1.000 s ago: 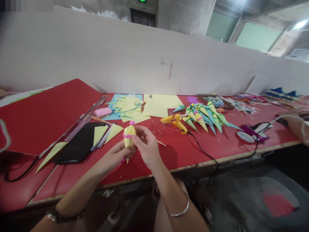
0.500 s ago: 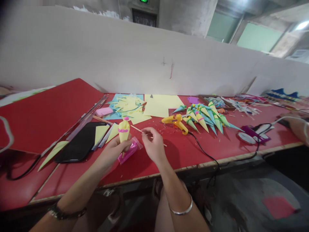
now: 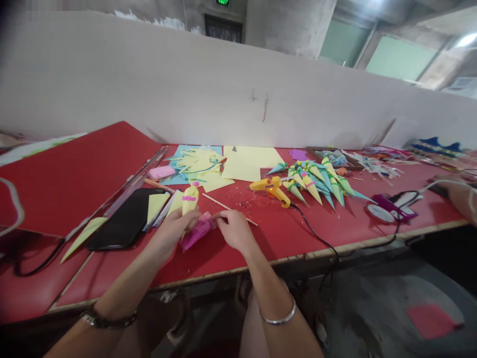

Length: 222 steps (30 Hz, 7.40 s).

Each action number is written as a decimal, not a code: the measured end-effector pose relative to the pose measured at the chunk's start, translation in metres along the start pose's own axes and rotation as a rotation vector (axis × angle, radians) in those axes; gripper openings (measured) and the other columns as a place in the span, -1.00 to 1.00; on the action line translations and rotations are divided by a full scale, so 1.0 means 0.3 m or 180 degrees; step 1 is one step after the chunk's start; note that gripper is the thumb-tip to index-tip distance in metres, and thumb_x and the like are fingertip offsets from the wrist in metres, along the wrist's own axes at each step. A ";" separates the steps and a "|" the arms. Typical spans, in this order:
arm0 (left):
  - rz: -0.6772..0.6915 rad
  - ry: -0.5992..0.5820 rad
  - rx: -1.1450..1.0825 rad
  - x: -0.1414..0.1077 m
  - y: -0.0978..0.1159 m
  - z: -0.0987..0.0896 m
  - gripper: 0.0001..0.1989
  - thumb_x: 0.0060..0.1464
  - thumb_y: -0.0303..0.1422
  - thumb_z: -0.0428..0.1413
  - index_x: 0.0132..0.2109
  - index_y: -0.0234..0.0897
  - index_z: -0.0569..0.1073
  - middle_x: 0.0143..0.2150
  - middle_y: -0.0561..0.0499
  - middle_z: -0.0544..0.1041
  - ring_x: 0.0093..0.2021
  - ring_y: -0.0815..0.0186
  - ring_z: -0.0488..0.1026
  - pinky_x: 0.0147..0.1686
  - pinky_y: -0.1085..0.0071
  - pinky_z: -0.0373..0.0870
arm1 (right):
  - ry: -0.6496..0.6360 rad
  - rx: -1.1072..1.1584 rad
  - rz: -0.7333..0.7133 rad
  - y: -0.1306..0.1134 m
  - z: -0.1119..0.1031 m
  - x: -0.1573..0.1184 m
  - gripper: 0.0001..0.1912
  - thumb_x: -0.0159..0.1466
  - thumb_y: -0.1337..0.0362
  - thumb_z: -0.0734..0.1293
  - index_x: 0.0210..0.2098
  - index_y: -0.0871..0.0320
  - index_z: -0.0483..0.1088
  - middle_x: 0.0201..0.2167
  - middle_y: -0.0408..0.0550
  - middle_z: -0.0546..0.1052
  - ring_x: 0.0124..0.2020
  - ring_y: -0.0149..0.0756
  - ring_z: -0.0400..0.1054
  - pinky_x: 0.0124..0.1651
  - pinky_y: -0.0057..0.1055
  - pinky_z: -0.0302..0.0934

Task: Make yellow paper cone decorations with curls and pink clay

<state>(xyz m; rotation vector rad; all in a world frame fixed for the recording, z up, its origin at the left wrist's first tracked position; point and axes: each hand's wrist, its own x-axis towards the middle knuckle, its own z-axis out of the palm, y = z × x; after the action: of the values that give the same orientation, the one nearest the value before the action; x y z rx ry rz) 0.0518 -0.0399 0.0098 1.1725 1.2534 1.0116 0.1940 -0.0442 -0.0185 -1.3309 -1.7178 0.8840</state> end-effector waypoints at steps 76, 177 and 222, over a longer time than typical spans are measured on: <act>-0.0020 -0.0035 0.0143 -0.008 -0.003 0.029 -0.80 -0.19 -0.34 0.03 -0.63 -0.26 0.16 -0.75 0.22 0.09 -0.72 0.54 0.02 -0.71 0.56 -0.07 | -0.0369 0.1011 0.0215 0.009 -0.010 0.009 -0.82 -0.01 0.34 0.33 -0.38 0.20 0.47 -0.46 -0.07 0.54 -0.37 -0.27 0.41 -0.23 -0.33 0.26; 0.0416 -0.0980 0.0343 -0.024 -0.015 0.049 -0.74 0.01 -0.22 -0.15 -0.55 -0.25 0.15 -0.78 0.19 0.17 -0.73 0.48 0.07 -0.68 0.51 -0.04 | 0.1608 0.1963 -0.0610 -0.101 0.013 -0.034 -0.93 0.11 0.29 0.30 -0.39 0.15 0.38 -0.49 -0.14 0.48 -0.44 -0.40 0.39 -0.34 -0.43 0.29; 0.0686 -0.1063 0.0706 -0.027 -0.023 0.044 -0.69 0.02 -0.23 -0.17 -0.61 -0.24 0.15 -0.72 0.15 0.23 -0.65 0.43 0.18 -0.56 0.48 0.12 | 0.0706 0.2129 -0.0611 -0.105 0.047 -0.018 -0.69 0.16 0.23 0.24 -0.09 0.10 0.27 -0.08 0.00 0.41 -0.05 -0.31 0.30 0.00 -0.37 0.21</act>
<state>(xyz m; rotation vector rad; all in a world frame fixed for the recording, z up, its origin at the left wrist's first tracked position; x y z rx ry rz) 0.0640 -0.0501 0.0035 1.6037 1.0048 0.8005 0.1687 -0.0569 0.0016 -0.7670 -1.1958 1.0320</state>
